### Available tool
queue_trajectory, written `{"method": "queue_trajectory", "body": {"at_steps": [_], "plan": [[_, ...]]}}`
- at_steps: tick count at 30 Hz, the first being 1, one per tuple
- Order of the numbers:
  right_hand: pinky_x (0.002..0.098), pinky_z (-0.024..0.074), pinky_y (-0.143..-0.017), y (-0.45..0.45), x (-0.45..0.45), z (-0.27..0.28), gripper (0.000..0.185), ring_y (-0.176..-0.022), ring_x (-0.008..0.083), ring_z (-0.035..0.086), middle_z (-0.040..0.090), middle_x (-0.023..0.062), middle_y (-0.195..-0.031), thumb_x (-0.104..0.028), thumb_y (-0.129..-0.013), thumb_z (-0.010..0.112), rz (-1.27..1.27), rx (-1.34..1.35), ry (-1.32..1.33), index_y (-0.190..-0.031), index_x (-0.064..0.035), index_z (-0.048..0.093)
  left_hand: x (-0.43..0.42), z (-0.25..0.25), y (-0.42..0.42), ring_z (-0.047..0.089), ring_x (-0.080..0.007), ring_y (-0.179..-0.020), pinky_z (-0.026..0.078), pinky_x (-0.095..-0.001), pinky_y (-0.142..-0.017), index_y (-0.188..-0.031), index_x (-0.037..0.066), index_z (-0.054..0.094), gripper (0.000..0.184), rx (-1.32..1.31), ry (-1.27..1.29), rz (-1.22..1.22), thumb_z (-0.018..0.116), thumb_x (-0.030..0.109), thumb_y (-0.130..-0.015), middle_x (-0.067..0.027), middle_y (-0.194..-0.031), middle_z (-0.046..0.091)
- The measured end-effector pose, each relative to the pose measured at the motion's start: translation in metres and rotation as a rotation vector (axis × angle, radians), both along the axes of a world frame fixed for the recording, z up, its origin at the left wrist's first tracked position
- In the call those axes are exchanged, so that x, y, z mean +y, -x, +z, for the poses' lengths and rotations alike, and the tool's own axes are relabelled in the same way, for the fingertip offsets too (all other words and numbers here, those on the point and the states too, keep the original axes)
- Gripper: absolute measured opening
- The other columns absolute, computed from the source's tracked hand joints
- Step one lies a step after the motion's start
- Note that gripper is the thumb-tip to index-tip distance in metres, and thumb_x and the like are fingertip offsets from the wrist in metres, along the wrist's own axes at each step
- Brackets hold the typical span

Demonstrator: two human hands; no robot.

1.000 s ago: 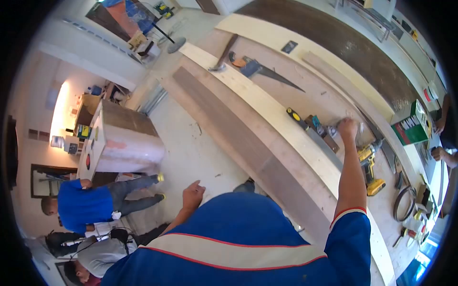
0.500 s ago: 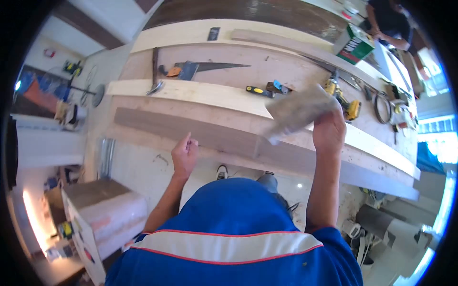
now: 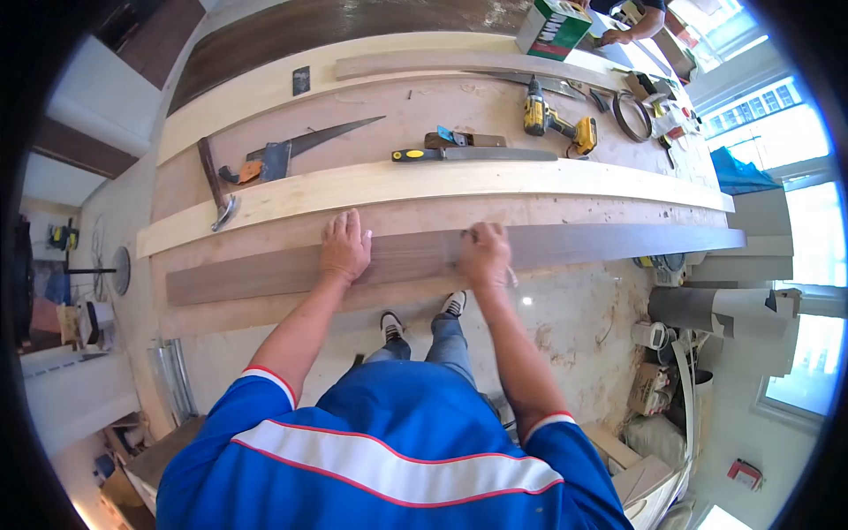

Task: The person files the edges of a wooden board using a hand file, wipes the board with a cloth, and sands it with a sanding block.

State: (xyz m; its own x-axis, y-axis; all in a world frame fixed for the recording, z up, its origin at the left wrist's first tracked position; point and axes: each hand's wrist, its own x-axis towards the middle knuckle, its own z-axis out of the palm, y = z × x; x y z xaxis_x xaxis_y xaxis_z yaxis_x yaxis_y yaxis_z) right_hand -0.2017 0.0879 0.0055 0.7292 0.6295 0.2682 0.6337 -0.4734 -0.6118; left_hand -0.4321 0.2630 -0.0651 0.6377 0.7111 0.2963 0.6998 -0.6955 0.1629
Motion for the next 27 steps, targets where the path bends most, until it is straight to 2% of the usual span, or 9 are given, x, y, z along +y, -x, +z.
{"method": "queue_trajectory", "body": {"at_steps": [4, 5, 13, 16, 18, 19, 20, 22, 27], "plan": [[0.0494, 0.0536, -0.070, 0.018, 0.014, -0.109, 0.008, -0.084, 0.0375, 0.065, 0.065, 0.0146, -0.090, -0.016, -0.085, 0.064, 0.324, -0.364, 0.310, -0.083, -0.0104, 0.068, -0.004, 0.010, 0.000, 0.051, -0.0407, -0.125, 0.041, -0.0534, -0.106, -0.141, -0.001, 0.051, 0.059, 0.066, 0.145, -0.013, 0.061, 0.034, -0.095, -0.0230, -0.138, 0.055], [0.0492, 0.0531, -0.073, 0.031, 0.012, -0.088, 0.010, -0.086, 0.0360, 0.064, 0.065, 0.0155, -0.092, -0.015, -0.086, 0.060, 0.270, -0.194, 0.288, -0.081, -0.0104, 0.067, -0.003, 0.011, -0.002, 0.051, -0.0413, -0.125, 0.040, -0.0540, -0.107, -0.141, -0.002, 0.050, 0.059, 0.071, 0.148, 0.010, 0.060, 0.034, -0.095, -0.0232, -0.138, 0.054], [0.0477, 0.0496, -0.078, 0.040, -0.021, -0.043, 0.018, -0.088, 0.0347, 0.057, 0.057, 0.0133, -0.097, -0.010, -0.082, 0.062, 0.441, -0.142, 0.115, -0.099, -0.0095, 0.067, 0.003, 0.016, -0.004, 0.052, -0.0410, -0.121, 0.041, -0.0548, -0.106, -0.135, -0.001, 0.052, 0.055, 0.005, 0.091, -0.035, 0.064, 0.032, -0.093, -0.0229, -0.131, 0.055], [0.0478, 0.0522, -0.081, 0.020, -0.012, -0.066, 0.012, -0.087, 0.0356, 0.063, 0.064, 0.0144, -0.090, -0.009, -0.081, 0.061, 0.484, -0.134, -0.068, -0.088, -0.0111, 0.070, 0.001, 0.017, -0.007, 0.052, -0.0406, -0.120, 0.042, -0.0542, -0.104, -0.135, -0.001, 0.053, 0.055, 0.032, 0.103, -0.032, 0.064, 0.033, -0.092, -0.0225, -0.131, 0.055], [0.0483, 0.0534, -0.077, 0.003, 0.001, -0.086, 0.010, -0.087, 0.0333, 0.064, 0.066, 0.0133, -0.087, -0.012, -0.080, 0.060, 0.519, -0.304, 0.047, -0.082, -0.0102, 0.070, 0.004, 0.017, -0.005, 0.052, -0.0404, -0.120, 0.042, -0.0539, -0.104, -0.135, -0.001, 0.054, 0.055, 0.049, 0.120, -0.026, 0.063, 0.033, -0.092, -0.0219, -0.131, 0.055], [0.0465, 0.0530, -0.078, 0.004, 0.010, -0.080, 0.007, -0.085, 0.0337, 0.063, 0.065, 0.0132, -0.086, -0.010, -0.080, 0.060, 0.460, -0.185, 0.315, -0.080, -0.0098, 0.067, 0.003, 0.012, -0.005, 0.052, -0.0402, -0.120, 0.042, -0.0540, -0.104, -0.134, -0.001, 0.054, 0.055, 0.039, 0.131, -0.020, 0.063, 0.033, -0.092, -0.0216, -0.132, 0.055], [0.0466, 0.0527, -0.077, 0.000, 0.021, -0.070, 0.006, -0.085, 0.0345, 0.063, 0.064, 0.0139, -0.088, -0.011, -0.084, 0.060, 0.484, -0.292, 0.291, -0.082, -0.0091, 0.064, 0.003, 0.012, -0.005, 0.052, -0.0399, -0.120, 0.042, -0.0537, -0.103, -0.134, -0.001, 0.054, 0.055, 0.048, 0.149, -0.022, 0.063, 0.033, -0.092, -0.0210, -0.131, 0.055], [0.0483, 0.0522, -0.078, 0.004, 0.038, -0.048, 0.005, -0.092, 0.0364, 0.061, 0.062, 0.0157, -0.095, -0.010, -0.090, 0.065, 0.278, -0.076, 0.085, -0.090, -0.0056, 0.062, 0.005, 0.014, -0.004, 0.052, -0.0394, -0.119, 0.042, -0.0532, -0.102, -0.134, 0.000, 0.054, 0.055, 0.041, 0.155, -0.019, 0.063, 0.033, -0.091, -0.0201, -0.131, 0.055], [0.0480, 0.0513, -0.079, 0.023, 0.003, -0.040, 0.006, -0.091, 0.0368, 0.060, 0.058, 0.0150, -0.096, -0.007, -0.088, 0.066, 0.380, -0.107, 0.114, -0.093, -0.0056, 0.062, 0.007, 0.014, -0.005, 0.054, -0.0402, -0.113, 0.044, -0.0523, -0.098, -0.133, 0.000, 0.056, 0.052, 0.017, 0.137, -0.029, 0.062, 0.029, -0.090, -0.0212, -0.130, 0.056]]}}
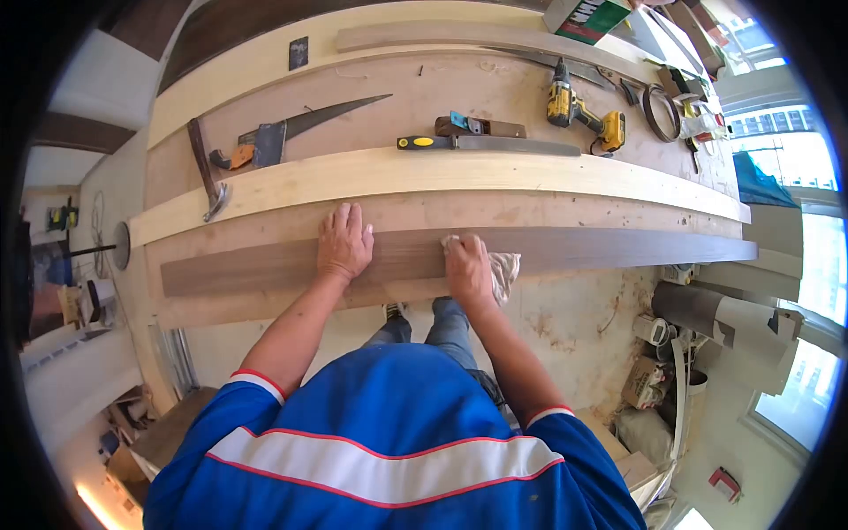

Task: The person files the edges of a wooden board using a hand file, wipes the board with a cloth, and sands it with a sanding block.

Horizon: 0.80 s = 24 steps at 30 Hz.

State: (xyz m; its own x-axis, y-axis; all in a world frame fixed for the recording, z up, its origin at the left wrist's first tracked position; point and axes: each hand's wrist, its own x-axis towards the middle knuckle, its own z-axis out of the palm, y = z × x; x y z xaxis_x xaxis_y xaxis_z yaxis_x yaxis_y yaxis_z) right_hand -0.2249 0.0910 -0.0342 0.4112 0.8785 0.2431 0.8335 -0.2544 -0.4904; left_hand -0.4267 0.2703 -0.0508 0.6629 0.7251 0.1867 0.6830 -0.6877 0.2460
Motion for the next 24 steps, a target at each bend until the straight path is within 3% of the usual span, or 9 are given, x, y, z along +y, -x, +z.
{"method": "queue_trajectory", "body": {"at_steps": [4, 12, 18, 21, 24], "plan": [[0.0479, 0.0514, -0.078, 0.008, -0.026, 0.005, 0.004, -0.088, 0.0366, 0.060, 0.056, 0.0149, -0.092, -0.005, -0.088, 0.065, 0.064, 0.014, -0.001, -0.091, -0.0055, 0.062, 0.000, 0.003, 0.000, 0.055, -0.0399, -0.111, 0.044, -0.0522, -0.096, -0.132, 0.000, 0.056, 0.052, -0.007, 0.007, 0.002, 0.063, 0.029, -0.089, -0.0206, -0.130, 0.056], [0.0488, 0.0524, -0.076, -0.014, 0.021, -0.002, 0.009, -0.086, 0.0386, 0.061, 0.058, 0.0169, -0.090, -0.005, -0.086, 0.063, 0.057, -0.026, 0.008, -0.094, -0.0058, 0.065, 0.000, 0.002, -0.001, 0.055, -0.0388, -0.110, 0.044, -0.0517, -0.096, -0.129, 0.000, 0.059, 0.050, 0.001, -0.008, -0.008, 0.063, 0.029, -0.089, -0.0196, -0.129, 0.057], [0.0495, 0.0528, -0.075, 0.000, -0.022, 0.000, 0.009, -0.086, 0.0387, 0.062, 0.058, 0.0167, -0.090, -0.005, -0.087, 0.061, 0.109, 0.052, 0.044, -0.094, -0.0054, 0.065, 0.000, 0.004, -0.001, 0.055, -0.0393, -0.110, 0.044, -0.0526, -0.097, -0.128, 0.000, 0.059, 0.049, 0.008, -0.004, -0.005, 0.062, 0.030, -0.089, -0.0199, -0.129, 0.057], [0.0495, 0.0528, -0.075, -0.012, -0.002, -0.022, 0.007, -0.086, 0.0391, 0.062, 0.058, 0.0168, -0.090, -0.006, -0.087, 0.061, 0.115, -0.074, -0.040, -0.094, -0.0052, 0.065, -0.001, 0.001, -0.001, 0.055, -0.0395, -0.110, 0.044, -0.0530, -0.098, -0.128, -0.001, 0.059, 0.049, 0.011, -0.021, 0.006, 0.062, 0.030, -0.090, -0.0200, -0.130, 0.057], [0.0496, 0.0528, -0.074, -0.019, 0.031, -0.011, 0.008, -0.086, 0.0393, 0.062, 0.058, 0.0168, -0.090, -0.007, -0.087, 0.062, 0.044, -0.022, 0.062, -0.094, -0.0047, 0.065, -0.001, -0.003, -0.001, 0.053, -0.0378, -0.112, 0.043, -0.0517, -0.098, -0.131, 0.000, 0.057, 0.052, 0.030, -0.018, 0.011, 0.061, 0.033, -0.091, -0.0191, -0.130, 0.056]]}}
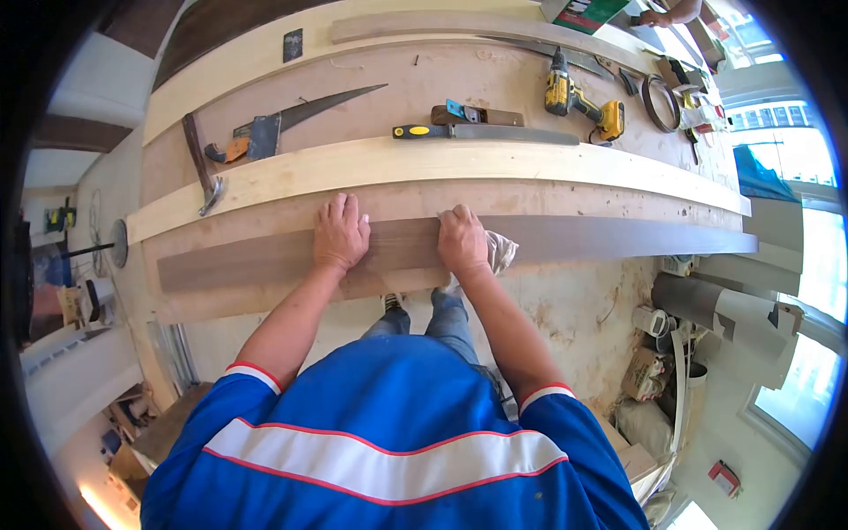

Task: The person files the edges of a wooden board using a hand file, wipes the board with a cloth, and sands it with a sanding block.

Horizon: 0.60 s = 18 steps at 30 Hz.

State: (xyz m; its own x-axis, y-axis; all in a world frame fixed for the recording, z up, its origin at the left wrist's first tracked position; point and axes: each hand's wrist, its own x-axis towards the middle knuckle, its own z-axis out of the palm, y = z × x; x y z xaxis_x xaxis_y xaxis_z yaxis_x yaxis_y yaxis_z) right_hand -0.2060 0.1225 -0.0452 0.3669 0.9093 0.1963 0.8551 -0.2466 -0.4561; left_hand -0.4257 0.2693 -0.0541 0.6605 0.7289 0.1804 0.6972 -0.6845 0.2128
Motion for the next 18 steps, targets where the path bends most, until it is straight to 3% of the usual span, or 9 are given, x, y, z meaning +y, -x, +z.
{"method": "queue_trajectory", "body": {"at_steps": [6, 10, 14, 18], "plan": [[0.0508, 0.0540, -0.074, 0.018, -0.057, 0.001, 0.011, -0.085, 0.0390, 0.063, 0.059, 0.0171, -0.092, -0.010, -0.086, 0.064, 0.048, 0.002, 0.023, -0.096, -0.0052, 0.065, 0.001, 0.005, 0.001, 0.054, -0.0377, -0.114, 0.044, -0.0503, -0.098, -0.131, 0.000, 0.057, 0.053, -0.004, 0.022, -0.002, 0.061, 0.033, -0.091, -0.0197, -0.131, 0.056], [0.0512, 0.0538, -0.073, 0.008, -0.035, -0.014, 0.013, -0.085, 0.0385, 0.063, 0.058, 0.0168, -0.091, -0.010, -0.086, 0.065, 0.056, -0.053, -0.018, -0.098, -0.0059, 0.066, -0.001, 0.004, 0.000, 0.054, -0.0375, -0.114, 0.044, -0.0500, -0.097, -0.131, 0.000, 0.057, 0.052, 0.016, 0.010, -0.004, 0.062, 0.033, -0.090, -0.0193, -0.130, 0.056], [0.0503, 0.0536, -0.073, 0.008, -0.010, 0.006, 0.008, -0.083, 0.0384, 0.062, 0.057, 0.0164, -0.089, -0.009, -0.086, 0.064, 0.024, -0.010, -0.008, -0.094, -0.0060, 0.063, 0.002, 0.003, 0.001, 0.053, -0.0372, -0.115, 0.044, -0.0499, -0.097, -0.130, 0.001, 0.057, 0.052, 0.019, 0.026, -0.015, 0.061, 0.033, -0.090, -0.0187, -0.130, 0.056], [0.0508, 0.0531, -0.073, 0.020, -0.050, 0.008, 0.004, -0.082, 0.0389, 0.061, 0.057, 0.0163, -0.088, -0.009, -0.088, 0.063, 0.038, 0.018, 0.022, -0.088, -0.0056, 0.061, 0.001, 0.005, 0.001, 0.053, -0.0371, -0.115, 0.045, -0.0501, -0.096, -0.129, 0.000, 0.058, 0.050, 0.017, -0.002, -0.002, 0.061, 0.033, -0.090, -0.0185, -0.128, 0.057]]}}
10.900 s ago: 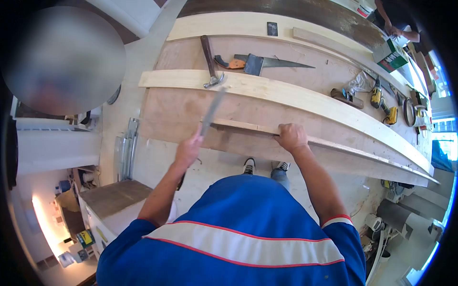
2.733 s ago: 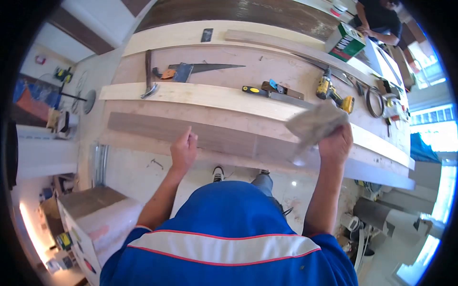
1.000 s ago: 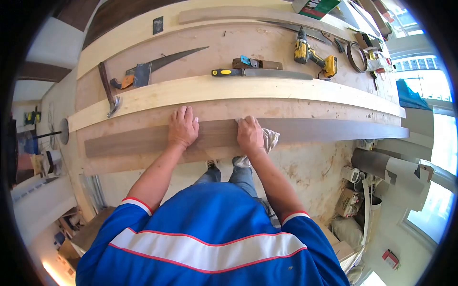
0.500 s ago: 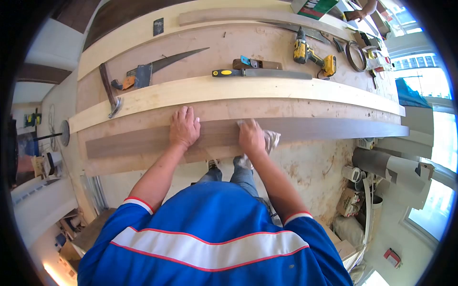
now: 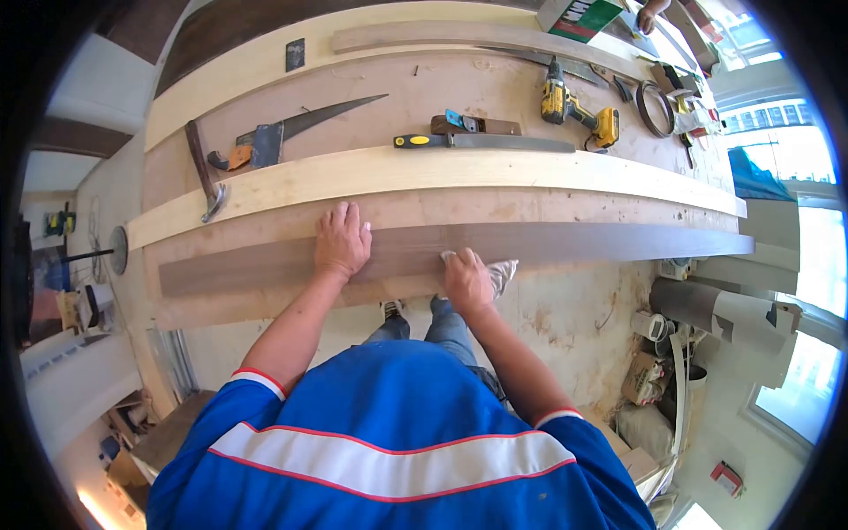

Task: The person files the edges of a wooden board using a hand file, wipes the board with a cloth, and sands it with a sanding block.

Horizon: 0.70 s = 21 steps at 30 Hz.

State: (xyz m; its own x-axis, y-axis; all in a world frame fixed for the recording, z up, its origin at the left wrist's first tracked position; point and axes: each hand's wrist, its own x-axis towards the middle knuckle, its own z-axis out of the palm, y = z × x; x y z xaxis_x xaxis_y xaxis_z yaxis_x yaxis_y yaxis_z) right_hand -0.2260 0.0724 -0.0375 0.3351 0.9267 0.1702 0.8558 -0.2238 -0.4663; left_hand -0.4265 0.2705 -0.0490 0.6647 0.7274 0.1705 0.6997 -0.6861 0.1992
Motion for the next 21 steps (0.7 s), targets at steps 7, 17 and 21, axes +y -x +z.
{"method": "queue_trajectory", "body": {"at_steps": [7, 17, 21], "plan": [[0.0505, 0.0537, -0.074, -0.009, 0.035, -0.010, 0.004, -0.085, 0.0395, 0.063, 0.058, 0.0172, -0.091, -0.009, -0.088, 0.063, -0.066, -0.031, 0.008, -0.090, -0.0059, 0.064, -0.003, -0.005, 0.000, 0.055, -0.0374, -0.112, 0.044, -0.0509, -0.096, -0.128, 0.001, 0.059, 0.049, -0.030, 0.009, -0.008, 0.062, 0.032, -0.090, -0.0197, -0.129, 0.057], [0.0503, 0.0554, -0.077, -0.010, 0.027, -0.011, 0.012, -0.092, 0.0392, 0.065, 0.062, 0.0171, -0.098, -0.012, -0.087, 0.064, -0.048, -0.062, -0.025, -0.097, -0.0069, 0.066, -0.001, 0.001, -0.002, 0.055, -0.0376, -0.113, 0.044, -0.0510, -0.095, -0.128, 0.000, 0.059, 0.050, 0.003, 0.005, -0.003, 0.062, 0.031, -0.090, -0.0192, -0.130, 0.057], [0.0503, 0.0556, -0.077, -0.008, 0.028, 0.000, 0.015, -0.092, 0.0400, 0.065, 0.062, 0.0178, -0.098, -0.011, -0.088, 0.062, -0.069, -0.035, 0.123, -0.102, -0.0065, 0.067, 0.000, 0.002, -0.001, 0.054, -0.0375, -0.113, 0.044, -0.0512, -0.096, -0.129, 0.000, 0.058, 0.051, 0.027, 0.033, -0.006, 0.062, 0.032, -0.090, -0.0188, -0.132, 0.056]]}}
